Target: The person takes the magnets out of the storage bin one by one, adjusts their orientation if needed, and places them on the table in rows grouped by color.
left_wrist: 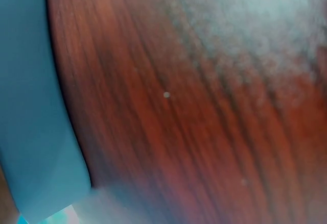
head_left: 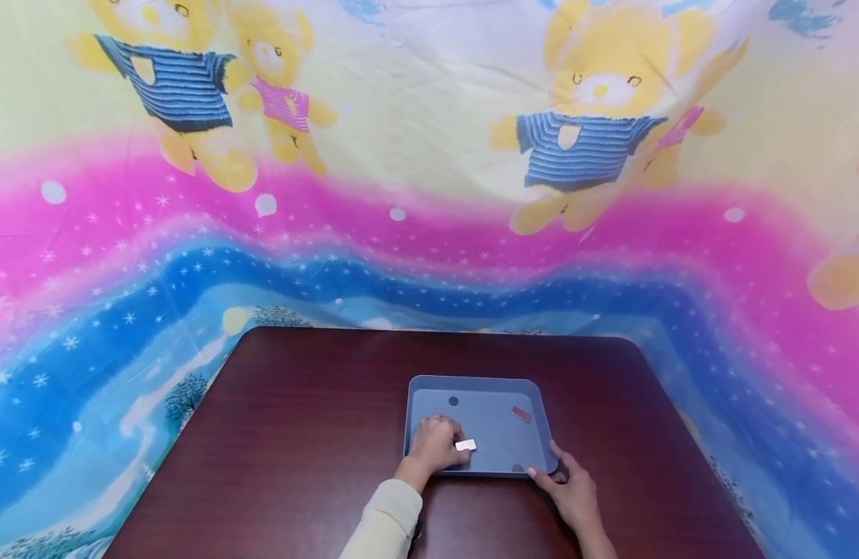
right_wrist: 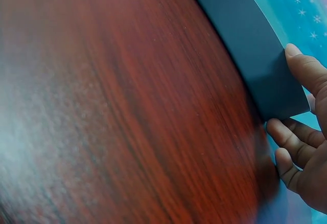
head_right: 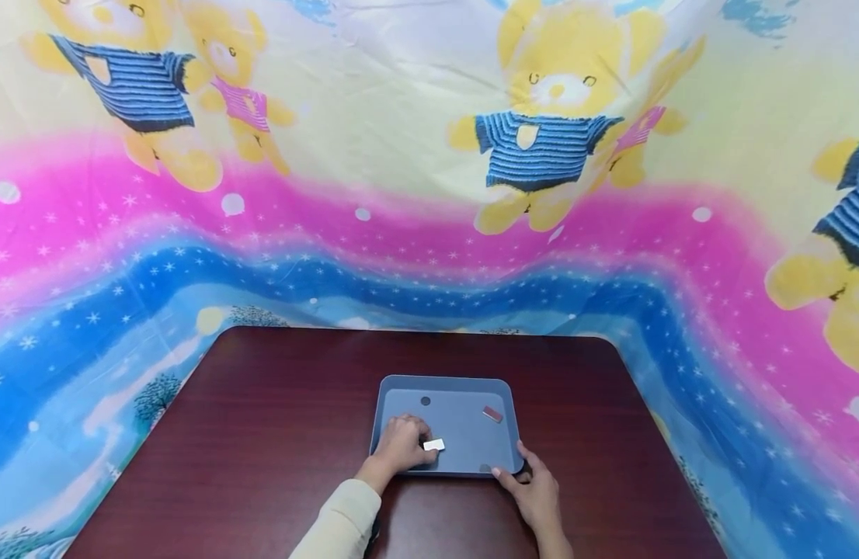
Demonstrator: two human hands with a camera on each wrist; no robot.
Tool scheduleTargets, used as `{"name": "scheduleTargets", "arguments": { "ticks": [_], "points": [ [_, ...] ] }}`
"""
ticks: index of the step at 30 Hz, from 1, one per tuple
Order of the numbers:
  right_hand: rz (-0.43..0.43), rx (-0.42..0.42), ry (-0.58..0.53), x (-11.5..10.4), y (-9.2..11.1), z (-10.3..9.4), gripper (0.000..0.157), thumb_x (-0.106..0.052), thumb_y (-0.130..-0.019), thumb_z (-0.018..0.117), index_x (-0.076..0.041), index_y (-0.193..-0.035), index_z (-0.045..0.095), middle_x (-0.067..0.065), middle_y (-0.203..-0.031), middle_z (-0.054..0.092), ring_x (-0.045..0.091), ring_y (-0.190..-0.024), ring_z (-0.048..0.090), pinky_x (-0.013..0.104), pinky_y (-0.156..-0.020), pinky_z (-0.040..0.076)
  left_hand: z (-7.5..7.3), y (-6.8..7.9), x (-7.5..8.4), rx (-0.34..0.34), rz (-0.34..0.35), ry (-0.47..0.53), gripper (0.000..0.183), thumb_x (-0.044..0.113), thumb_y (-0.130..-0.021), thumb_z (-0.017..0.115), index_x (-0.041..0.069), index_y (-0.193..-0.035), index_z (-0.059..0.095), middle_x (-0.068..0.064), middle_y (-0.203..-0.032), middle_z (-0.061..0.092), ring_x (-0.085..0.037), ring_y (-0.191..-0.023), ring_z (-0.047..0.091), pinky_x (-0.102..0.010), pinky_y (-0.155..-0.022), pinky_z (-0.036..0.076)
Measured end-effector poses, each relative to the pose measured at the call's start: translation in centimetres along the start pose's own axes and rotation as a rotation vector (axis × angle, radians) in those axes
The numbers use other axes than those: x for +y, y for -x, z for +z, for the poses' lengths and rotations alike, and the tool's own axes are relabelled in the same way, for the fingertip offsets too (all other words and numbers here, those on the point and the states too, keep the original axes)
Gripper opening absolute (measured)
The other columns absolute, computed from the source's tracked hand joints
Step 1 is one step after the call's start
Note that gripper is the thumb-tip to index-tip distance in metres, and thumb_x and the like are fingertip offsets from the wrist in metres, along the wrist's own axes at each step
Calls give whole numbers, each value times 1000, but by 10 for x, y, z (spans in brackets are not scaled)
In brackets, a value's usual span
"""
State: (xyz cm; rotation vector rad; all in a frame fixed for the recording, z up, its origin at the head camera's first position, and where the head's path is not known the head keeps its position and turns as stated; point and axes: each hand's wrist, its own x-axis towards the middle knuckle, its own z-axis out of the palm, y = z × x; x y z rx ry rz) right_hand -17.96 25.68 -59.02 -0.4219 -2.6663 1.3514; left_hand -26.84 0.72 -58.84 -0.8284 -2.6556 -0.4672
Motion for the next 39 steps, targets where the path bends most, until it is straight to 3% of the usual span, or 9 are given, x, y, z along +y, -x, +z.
{"name": "scheduleTargets", "arguments": {
  "ticks": [7,12,16,26,33,39],
  "points": [
    [-2,-3,2,-2,1,-1,79,-38,-72,79,-4,-136,46,1,-66,60,14,-57,51,25,-48,38,-2,1,0,43,-21,43,14,35,-67,76,24,-66,68,17,-55,54,-6,-49,44,-26,-53,38],
    [-12,-1,12,0,2,-2,80,-40,-71,78,-6,-136,46,1,-68,61,13,-60,52,25,-49,38,-3,2,1,-13,-75,140,11,30,-69,77,21,-74,73,15,-62,59,-5,-53,48,-21,-52,39],
    [-27,5,8,1,1,-2,80,-40,-71,79,-6,-136,47,1,-70,61,13,-62,53,25,-50,39,-4,4,2,-61,-94,157,12,26,-67,78,21,-77,74,16,-64,59,-6,-56,50,-22,-53,41],
    [-28,1,8,1,2,-1,79,-39,-72,79,-6,-136,47,0,-68,58,13,-62,51,25,-51,38,-5,6,2,-108,-96,223,21,18,-66,75,20,-87,75,19,-54,45,-2,-54,42,-19,-51,37],
    [-26,-3,3,3,2,-1,78,-38,-73,78,-6,-136,47,0,-68,59,13,-61,51,25,-51,38,-5,7,2,-123,-68,216,16,21,-73,75,22,-89,72,12,-72,55,-4,-65,50,-22,-58,41],
    [-40,2,-1,3,2,-1,77,-38,-72,78,-6,-136,47,0,-67,59,13,-60,50,25,-51,37,-5,6,3,-146,-97,157,32,36,-65,83,22,-92,75,8,-85,58,-10,-79,57,-25,-66,46]
  ]
}}
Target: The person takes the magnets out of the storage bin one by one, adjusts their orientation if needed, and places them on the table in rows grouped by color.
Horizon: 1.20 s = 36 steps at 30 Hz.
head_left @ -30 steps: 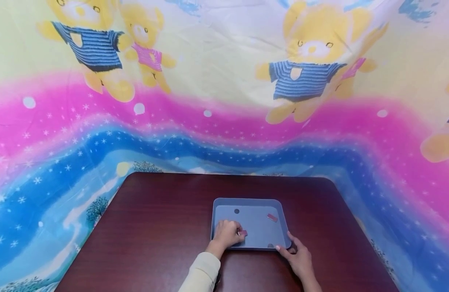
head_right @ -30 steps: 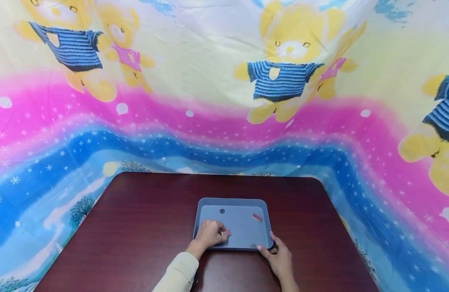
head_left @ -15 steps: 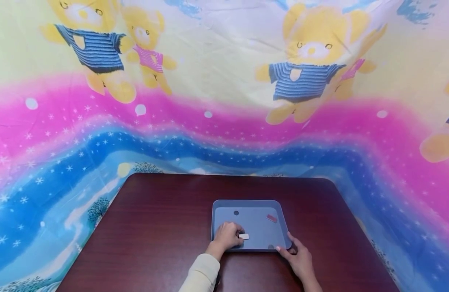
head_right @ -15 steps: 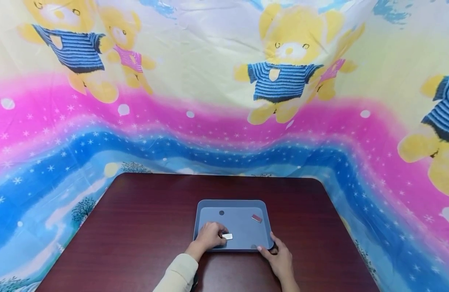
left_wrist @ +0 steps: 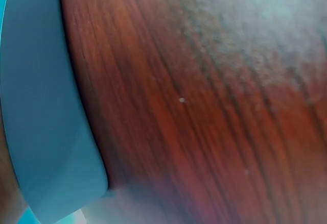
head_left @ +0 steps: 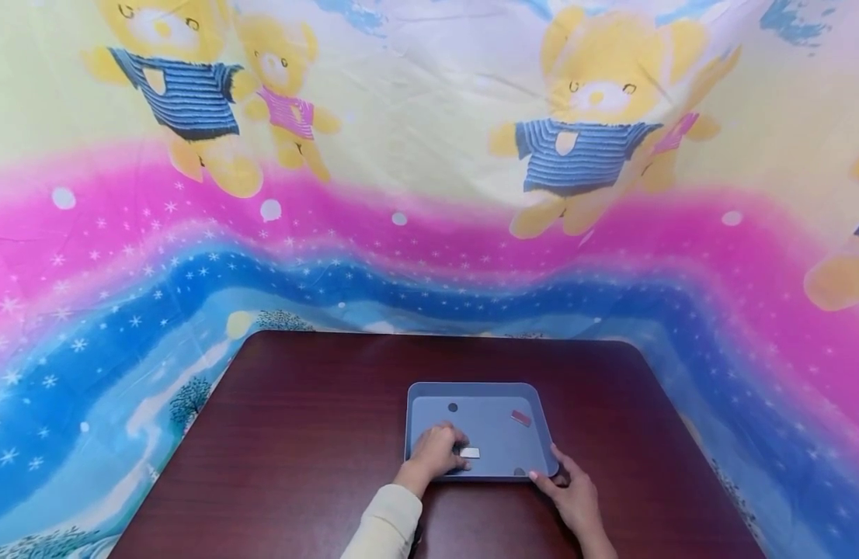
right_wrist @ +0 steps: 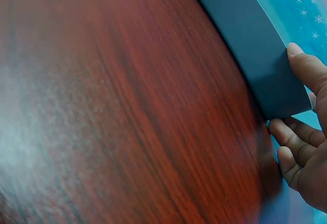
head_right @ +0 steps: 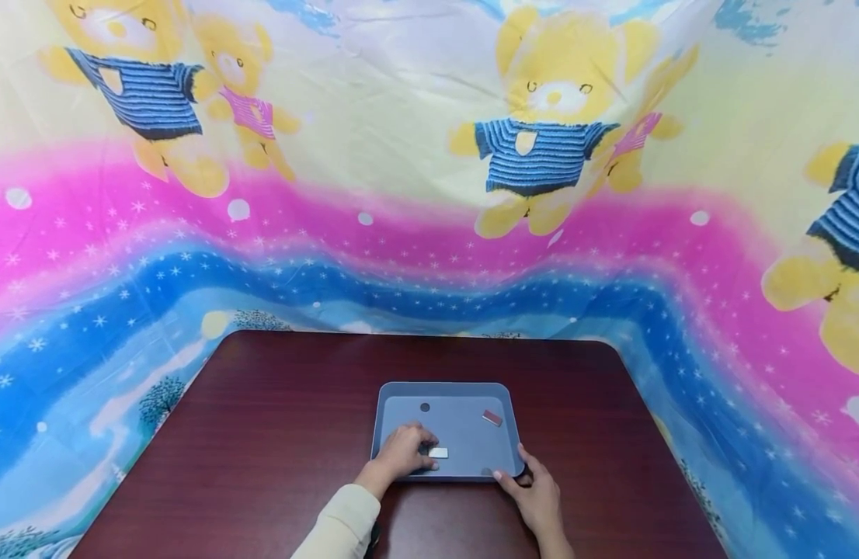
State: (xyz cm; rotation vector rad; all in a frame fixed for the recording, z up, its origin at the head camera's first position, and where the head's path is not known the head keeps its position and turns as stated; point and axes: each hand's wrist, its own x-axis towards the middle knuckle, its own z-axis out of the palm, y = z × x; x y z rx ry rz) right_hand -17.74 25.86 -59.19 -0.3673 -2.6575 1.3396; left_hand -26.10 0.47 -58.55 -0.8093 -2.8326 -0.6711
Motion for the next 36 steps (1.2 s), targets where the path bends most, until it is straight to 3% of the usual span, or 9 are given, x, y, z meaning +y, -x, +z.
{"name": "scheduleTargets", "arguments": {
  "ticks": [5,11,15,22,28,36],
  "points": [
    [-7,0,-4,-1,0,1,78,-39,-72,78,-6,-136,47,0,-68,60,13,-60,51,25,-51,38,-1,-1,-1,1,-9,-17,23,36,-68,82,21,-84,77,10,-81,58,-9,-76,55,-24,-64,45],
    [-17,0,-9,-1,0,1,78,-40,-73,78,-6,-136,47,0,-68,60,13,-61,51,25,-51,37,-4,-2,-2,6,73,-51,15,34,-70,81,21,-74,76,13,-76,57,-10,-78,50,-22,-65,43],
    [-14,5,-12,-1,-1,1,78,-39,-72,78,-6,-135,47,0,-68,60,13,-61,51,25,-50,37,-5,-2,-4,26,102,-18,14,31,-67,80,20,-70,74,13,-74,55,-10,-77,49,-20,-64,42],
    [-8,5,1,-1,-2,1,77,-38,-73,78,-6,-136,47,1,-74,62,14,-66,54,25,-52,39,-8,1,-6,125,70,62,16,31,-61,79,21,-68,69,15,-72,53,-4,-69,50,-16,-59,41],
    [0,1,30,-1,-3,-1,77,-39,-73,78,-5,-136,47,3,-79,63,14,-69,55,26,-54,40,-21,6,-1,206,106,121,17,31,-62,79,20,-71,70,10,-72,56,-4,-63,48,-17,-56,40],
    [14,-24,24,-1,-1,-2,79,-40,-73,77,-4,-136,46,1,-73,62,14,-66,54,26,-53,38,-28,12,1,198,96,117,16,32,-60,79,23,-70,69,15,-74,54,-3,-64,49,-16,-56,38]
  ]
}}
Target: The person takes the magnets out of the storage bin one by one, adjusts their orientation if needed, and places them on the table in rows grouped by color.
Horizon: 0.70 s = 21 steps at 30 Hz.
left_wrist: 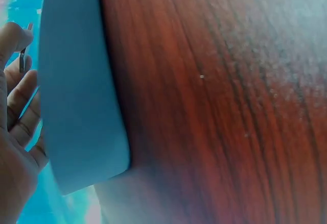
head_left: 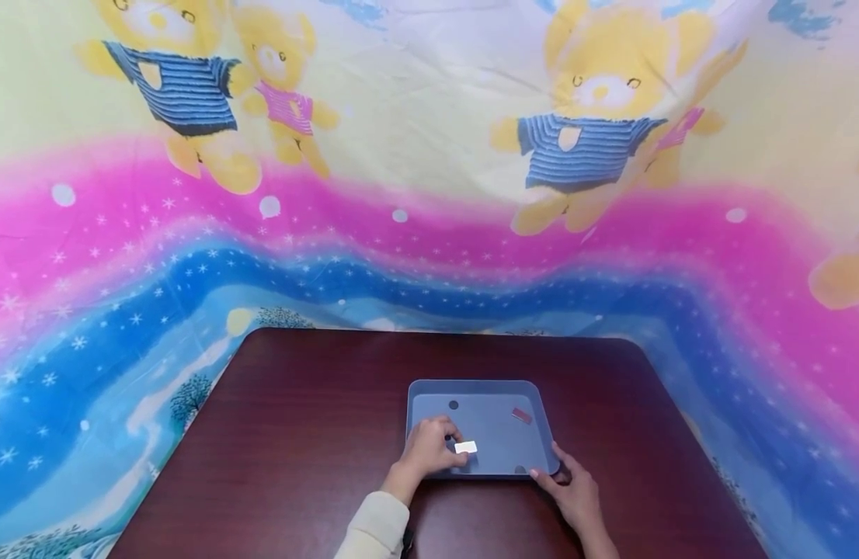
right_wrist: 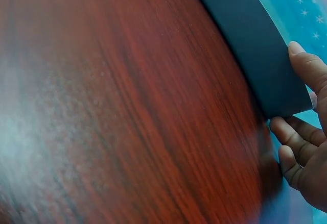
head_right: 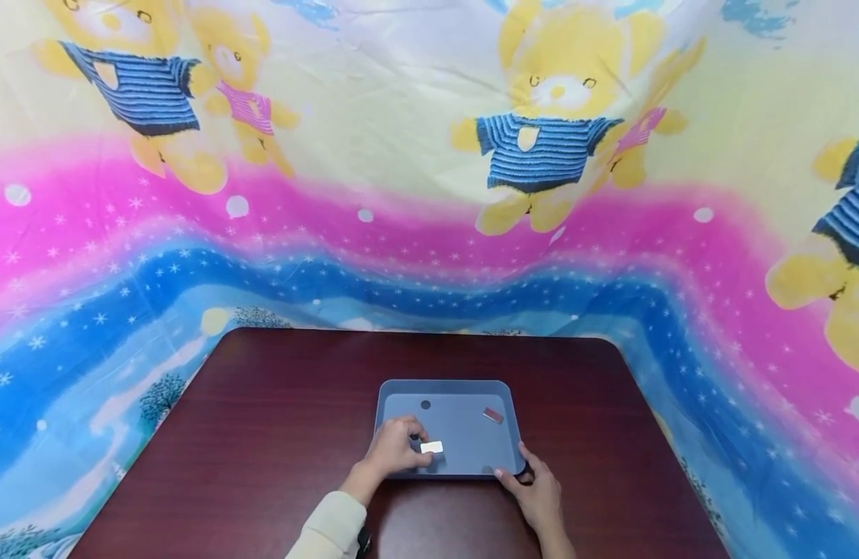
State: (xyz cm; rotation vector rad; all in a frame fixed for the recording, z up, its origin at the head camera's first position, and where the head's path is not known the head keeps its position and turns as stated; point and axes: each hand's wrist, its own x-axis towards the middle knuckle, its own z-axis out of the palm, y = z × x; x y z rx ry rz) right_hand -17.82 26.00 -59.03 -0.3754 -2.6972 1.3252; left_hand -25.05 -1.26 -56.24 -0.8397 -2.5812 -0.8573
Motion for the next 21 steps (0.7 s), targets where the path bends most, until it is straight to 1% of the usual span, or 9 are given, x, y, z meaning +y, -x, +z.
{"name": "scheduleTargets", "arguments": {
  "ticks": [3,5,7,11,14,17,20,21],
  "points": [
    [-3,-10,-2,-1,2,0,79,-38,-73,77,-4,-136,45,0,-70,61,14,-64,53,26,-52,38,-6,5,1,20,18,5,16,33,-60,78,24,-69,69,17,-76,54,-4,-69,52,-17,-59,41],
    [-7,-25,-1,-2,2,-1,78,-37,-74,77,-4,-136,44,2,-72,60,14,-63,53,26,-51,39,-12,10,-1,39,29,15,16,32,-60,79,24,-69,69,17,-78,54,-5,-72,53,-17,-60,42],
    [-21,-37,0,-4,1,-2,78,-35,-74,78,-3,-136,42,6,-80,61,14,-64,53,26,-51,40,-18,13,-4,67,38,32,17,30,-60,80,22,-70,69,16,-78,55,-4,-73,54,-17,-61,43],
    [-43,-67,-2,-7,-4,-3,79,-31,-75,78,-1,-135,37,18,-104,59,15,-64,52,27,-52,42,-30,18,-14,115,36,51,19,27,-59,83,19,-69,69,13,-78,56,-6,-73,54,-20,-61,45],
    [-56,-86,-12,-7,-7,-3,81,-28,-74,79,-1,-136,35,23,-112,56,15,-63,51,27,-52,42,-37,21,-22,147,23,57,19,25,-59,83,18,-68,68,12,-77,57,-8,-72,54,-21,-62,46],
    [-78,-101,-20,-7,-8,-4,83,-25,-73,79,-1,-138,34,22,-110,55,15,-61,50,27,-52,42,-42,22,-31,179,5,63,20,24,-57,84,16,-69,68,12,-77,58,-8,-71,54,-22,-61,46],
    [-84,-107,-18,-7,-10,-4,84,-24,-73,79,-1,-140,33,16,-102,55,14,-58,48,26,-50,40,-46,22,-39,209,-9,73,20,22,-57,83,15,-69,68,11,-79,59,-10,-69,56,-21,-59,46],
    [-80,-110,-13,-7,-10,-5,85,-24,-73,79,-1,-140,33,15,-96,54,14,-56,47,26,-49,40,-48,22,-42,218,-8,72,20,21,-57,83,15,-69,68,11,-80,60,-11,-69,56,-21,-59,46]
  ]
}}
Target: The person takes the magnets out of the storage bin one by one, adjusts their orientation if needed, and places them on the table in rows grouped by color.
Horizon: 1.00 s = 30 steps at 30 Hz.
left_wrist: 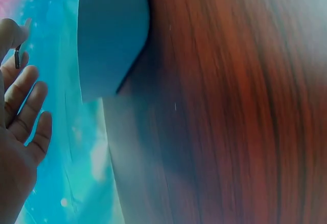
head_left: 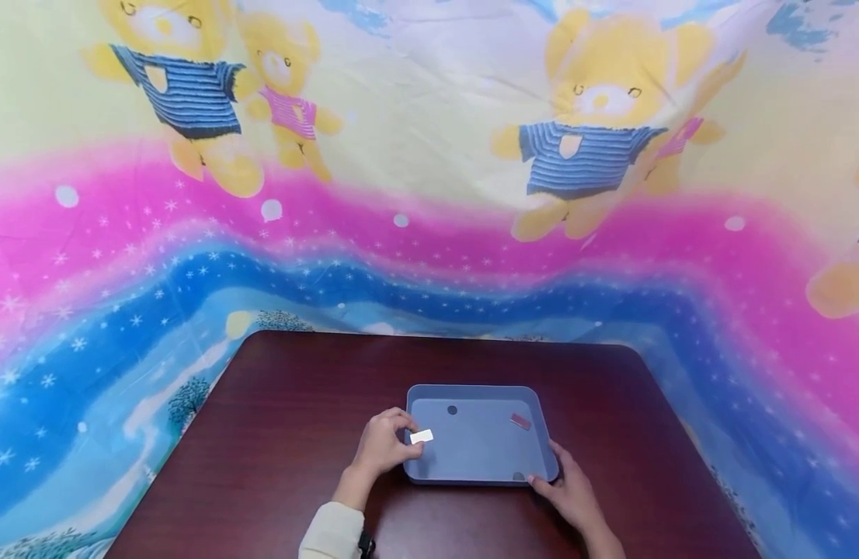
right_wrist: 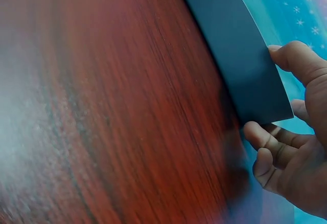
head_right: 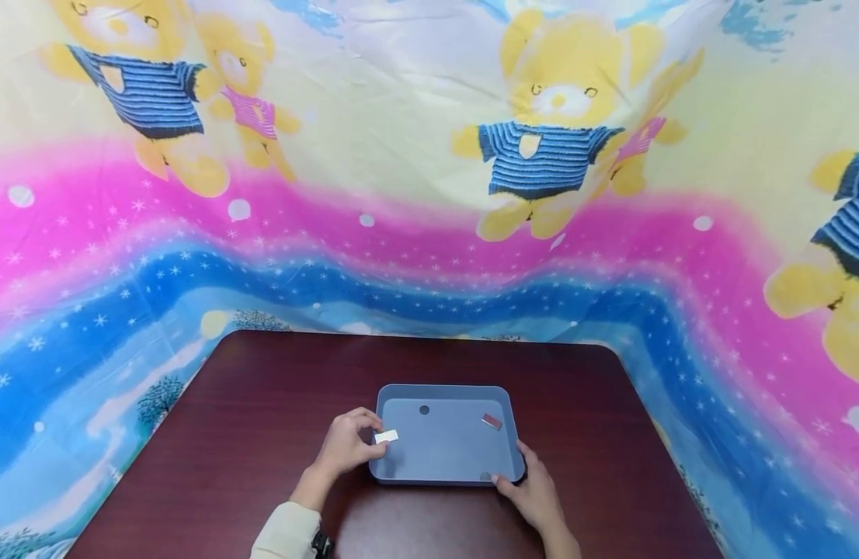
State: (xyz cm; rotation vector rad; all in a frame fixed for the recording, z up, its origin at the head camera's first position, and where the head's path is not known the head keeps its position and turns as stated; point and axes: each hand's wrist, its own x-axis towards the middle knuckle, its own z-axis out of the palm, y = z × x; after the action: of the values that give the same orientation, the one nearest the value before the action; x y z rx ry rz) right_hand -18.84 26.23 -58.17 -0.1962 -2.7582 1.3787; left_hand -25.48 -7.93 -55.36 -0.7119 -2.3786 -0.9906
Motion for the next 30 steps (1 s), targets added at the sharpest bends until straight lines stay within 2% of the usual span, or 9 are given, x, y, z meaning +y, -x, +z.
{"name": "scheduleTargets", "arguments": {
  "ticks": [6,14,16,18,20,22,24,26,30],
  "points": [
    [29,-14,39,-1,1,-3,85,-27,-73,78,0,-140,33,5,-73,45,13,-52,44,25,-46,37,-10,2,-20,35,-64,-13,19,20,-57,83,18,-68,68,11,-82,60,-10,-72,58,-23,-61,46],
    [56,-24,48,-1,1,-4,84,-31,-74,78,-3,-140,36,2,-63,42,12,-48,40,25,-45,35,-17,9,-50,58,-165,-80,18,21,-55,80,18,-68,68,9,-83,59,-10,-74,57,-28,-64,47],
    [53,-26,60,-1,1,-4,83,-31,-74,78,-2,-140,37,5,-71,48,14,-52,42,27,-47,35,-17,10,-56,44,-194,-83,16,20,-57,79,18,-68,68,8,-83,59,-11,-73,56,-29,-64,47],
    [35,-23,91,0,1,-4,83,-33,-74,78,0,-139,38,15,-88,57,17,-61,46,29,-55,39,-16,10,-61,25,-226,-79,14,20,-59,78,17,-67,67,7,-82,58,-12,-73,55,-30,-63,47],
    [13,-16,126,0,0,-5,84,-36,-74,78,2,-138,39,21,-108,56,21,-72,50,32,-63,41,-16,8,-64,6,-267,-74,13,20,-60,78,17,-66,66,6,-82,56,-13,-73,54,-32,-64,47],
    [7,-17,143,0,0,-5,84,-38,-74,77,2,-138,39,23,-118,53,23,-75,51,35,-67,41,-15,5,-67,-17,-301,-76,13,22,-62,77,17,-66,66,6,-82,55,-14,-73,53,-33,-65,47],
    [12,-13,160,-1,-1,-5,86,-41,-73,77,2,-137,40,24,-121,52,22,-77,51,35,-68,41,-13,1,-70,-41,-315,-88,14,22,-63,78,17,-66,65,6,-83,55,-15,-74,54,-33,-66,47],
    [31,-19,151,-2,-1,-4,88,-43,-73,77,2,-138,39,24,-119,52,20,-69,48,34,-64,39,-12,-3,-73,-59,-322,-105,15,23,-62,78,17,-66,65,5,-83,55,-14,-74,54,-33,-67,47],
    [61,-17,127,-3,2,-4,90,-44,-70,78,1,-138,40,25,-119,53,18,-66,47,33,-62,39,-6,-9,-76,-104,-365,-119,17,23,-61,79,17,-64,63,5,-82,53,-13,-73,52,-33,-67,47]
  ]
}}
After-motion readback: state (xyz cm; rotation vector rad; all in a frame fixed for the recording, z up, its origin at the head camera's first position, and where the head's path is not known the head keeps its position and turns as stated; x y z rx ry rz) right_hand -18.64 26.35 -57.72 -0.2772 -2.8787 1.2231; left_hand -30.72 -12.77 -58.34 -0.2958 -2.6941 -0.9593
